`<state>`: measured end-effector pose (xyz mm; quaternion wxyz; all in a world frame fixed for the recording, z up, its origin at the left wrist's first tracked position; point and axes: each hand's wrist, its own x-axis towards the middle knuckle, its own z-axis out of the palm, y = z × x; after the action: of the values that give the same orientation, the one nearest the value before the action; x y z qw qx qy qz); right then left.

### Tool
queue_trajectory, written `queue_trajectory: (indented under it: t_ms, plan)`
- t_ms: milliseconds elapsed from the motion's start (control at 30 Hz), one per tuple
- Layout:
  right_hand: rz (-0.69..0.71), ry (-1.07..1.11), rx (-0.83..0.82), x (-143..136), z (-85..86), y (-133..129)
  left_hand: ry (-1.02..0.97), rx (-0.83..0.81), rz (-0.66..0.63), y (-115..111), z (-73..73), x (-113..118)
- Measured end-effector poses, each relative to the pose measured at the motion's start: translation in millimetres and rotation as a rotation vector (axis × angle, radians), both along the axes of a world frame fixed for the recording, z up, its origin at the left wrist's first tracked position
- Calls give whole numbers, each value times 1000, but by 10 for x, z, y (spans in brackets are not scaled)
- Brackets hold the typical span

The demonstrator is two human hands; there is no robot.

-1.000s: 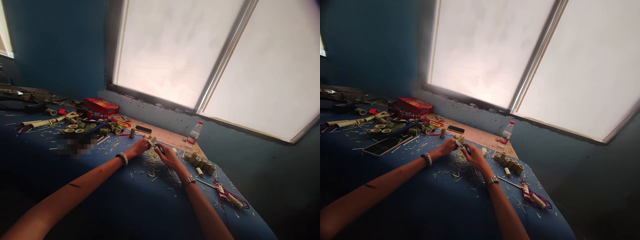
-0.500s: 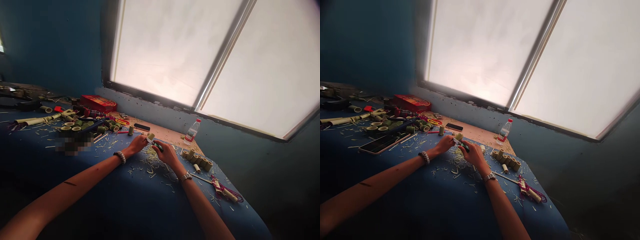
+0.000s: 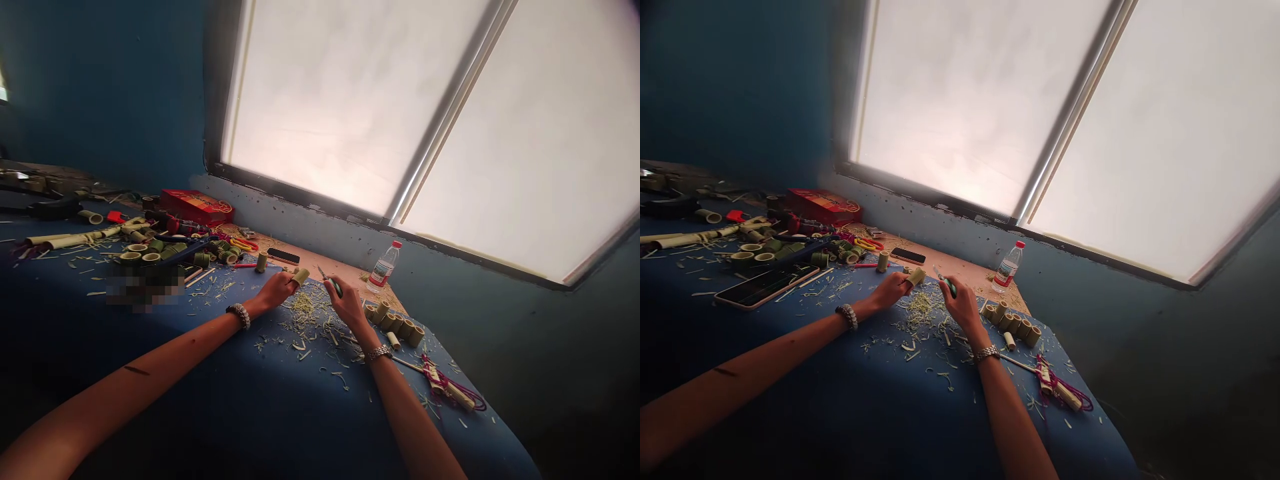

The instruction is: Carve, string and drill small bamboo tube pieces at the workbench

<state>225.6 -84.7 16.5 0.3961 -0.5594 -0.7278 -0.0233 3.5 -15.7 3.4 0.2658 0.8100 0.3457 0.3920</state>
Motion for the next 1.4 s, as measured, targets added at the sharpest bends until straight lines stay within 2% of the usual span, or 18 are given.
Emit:
queue_trajectory:
  t_ms: [133,400,500,633,700,767,900,1033,1167,1400]
  plan:
    - [118,-108,-33,-250,-1,-61,-15,-4,-12,34,-19,9]
    - [109,-211,-43,-330,-31,-82,-49,-18,-105,99,-87,37]
    - [67,-153,-10,-262,-13,-37,-75,-24,-157,93,-113,36]
    - [-123,20,5,27,30,67,-70,-28,-200,43,-112,21]
    - [-163,40,21,149,38,81,-72,-24,-176,18,-86,12]
    - [-112,18,20,171,36,54,-59,-3,-114,-2,-45,2]
    - [73,-96,-27,-44,22,-48,41,66,52,-41,39,-18]
    - [143,-184,-82,-252,12,-95,117,86,167,-58,70,-22]
    - [143,-227,-107,-294,-2,-88,133,126,198,-37,53,-10]
    - [137,-223,-83,-300,-39,-75,93,93,150,8,29,23]
